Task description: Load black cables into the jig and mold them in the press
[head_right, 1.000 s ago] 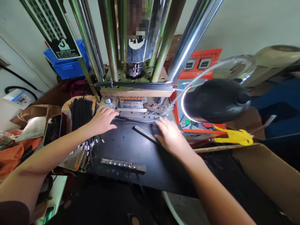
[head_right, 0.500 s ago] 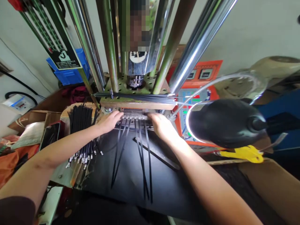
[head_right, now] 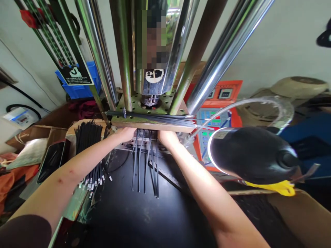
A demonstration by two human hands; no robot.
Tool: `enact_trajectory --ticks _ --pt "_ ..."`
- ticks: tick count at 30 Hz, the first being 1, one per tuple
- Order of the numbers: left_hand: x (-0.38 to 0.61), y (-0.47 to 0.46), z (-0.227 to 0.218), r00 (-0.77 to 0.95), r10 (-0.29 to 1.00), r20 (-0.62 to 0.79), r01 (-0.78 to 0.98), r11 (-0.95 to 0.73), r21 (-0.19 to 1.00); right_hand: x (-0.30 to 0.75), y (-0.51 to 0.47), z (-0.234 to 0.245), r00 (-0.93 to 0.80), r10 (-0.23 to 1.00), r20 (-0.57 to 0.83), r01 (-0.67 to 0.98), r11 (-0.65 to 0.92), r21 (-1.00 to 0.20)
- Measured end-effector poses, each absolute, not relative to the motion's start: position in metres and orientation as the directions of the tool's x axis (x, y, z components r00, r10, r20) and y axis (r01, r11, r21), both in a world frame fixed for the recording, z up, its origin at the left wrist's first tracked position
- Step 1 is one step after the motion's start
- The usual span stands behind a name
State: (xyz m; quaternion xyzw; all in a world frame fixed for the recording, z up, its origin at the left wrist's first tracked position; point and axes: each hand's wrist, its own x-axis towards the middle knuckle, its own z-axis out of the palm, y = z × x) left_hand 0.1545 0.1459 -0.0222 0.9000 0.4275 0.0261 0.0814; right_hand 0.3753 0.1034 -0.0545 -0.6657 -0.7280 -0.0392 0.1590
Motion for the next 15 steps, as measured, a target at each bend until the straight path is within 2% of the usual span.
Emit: enact_trajectory --ticks 3,8,13,15 --pt "0.164 0.131 -0.028 0.696 0.717 0.014 0.71 -0.692 0.131 0.351 0.089 -0.058 -0.103 0.97 0.221 0.989 0.124 -0.084" --pt "0.175 0.125 -0.027 0.687 0.726 0.032 0.72 -0.686 0.104 0.33 0.078 -0.051 -0.077 0.977 0.201 0.997 0.078 0.001" --pt "0.169 0.116 -0.008 0.693 0.72 -0.032 0.716 -0.683 0.142 0.35 0.079 -0.032 -0.1 0.985 0.139 0.994 0.095 0.045" --pt "0.148 0.09 0.001 0.705 0.709 -0.005 0.693 -0.688 0.213 0.364 0.068 -0.028 -0.116 0.98 0.16 0.993 0.109 0.049"
